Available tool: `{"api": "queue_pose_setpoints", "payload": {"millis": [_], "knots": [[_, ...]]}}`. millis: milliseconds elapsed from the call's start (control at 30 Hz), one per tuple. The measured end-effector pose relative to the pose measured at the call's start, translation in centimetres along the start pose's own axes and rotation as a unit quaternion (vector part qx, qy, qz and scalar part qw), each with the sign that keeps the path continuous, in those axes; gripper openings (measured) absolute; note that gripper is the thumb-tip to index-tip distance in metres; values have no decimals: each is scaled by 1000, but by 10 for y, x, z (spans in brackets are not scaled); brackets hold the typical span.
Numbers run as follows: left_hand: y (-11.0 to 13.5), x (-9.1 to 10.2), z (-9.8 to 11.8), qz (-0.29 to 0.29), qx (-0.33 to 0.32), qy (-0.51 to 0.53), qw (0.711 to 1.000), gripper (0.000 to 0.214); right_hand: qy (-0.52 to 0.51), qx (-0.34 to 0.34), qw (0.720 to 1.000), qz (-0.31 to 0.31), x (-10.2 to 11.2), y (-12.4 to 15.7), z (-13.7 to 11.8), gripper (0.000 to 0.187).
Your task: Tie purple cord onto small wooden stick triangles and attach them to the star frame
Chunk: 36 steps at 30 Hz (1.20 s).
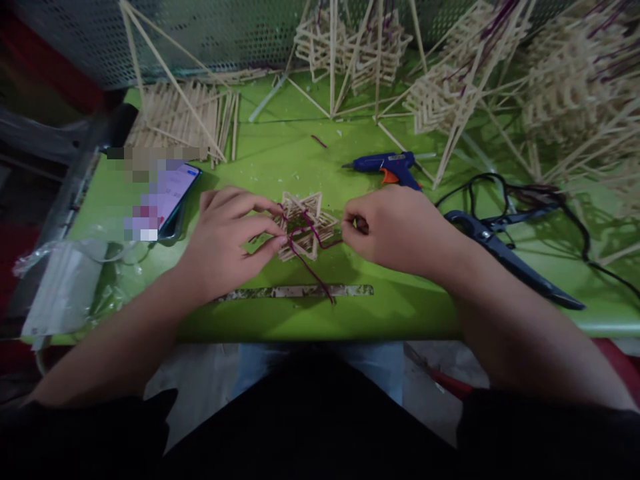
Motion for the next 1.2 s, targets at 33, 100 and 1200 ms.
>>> {"api": "queue_pose_setpoints", "payload": {"millis": [33, 100, 1200], "knots": [[0, 0, 0, -2, 3, -1, 1000, 14, -8, 3, 999, -45, -2, -1, -1, 22], [0, 0, 0, -8, 6, -2, 1000, 15, 10, 15, 991, -132, -9, -1, -7, 32], [-5, -8, -3, -51, 1, 52, 997, 17, -176, -55, 974, 133, -28, -72, 41, 34]]}}
Point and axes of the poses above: each hand's wrist, its own y-axis away from the middle knuckle, its own x-axis out of the back of the hand, z = x × y, the point moved 5 cm from there along -y, towards the middle knuckle, and after that the axes turned 2 degrees about -z, right-handed, at the moved point
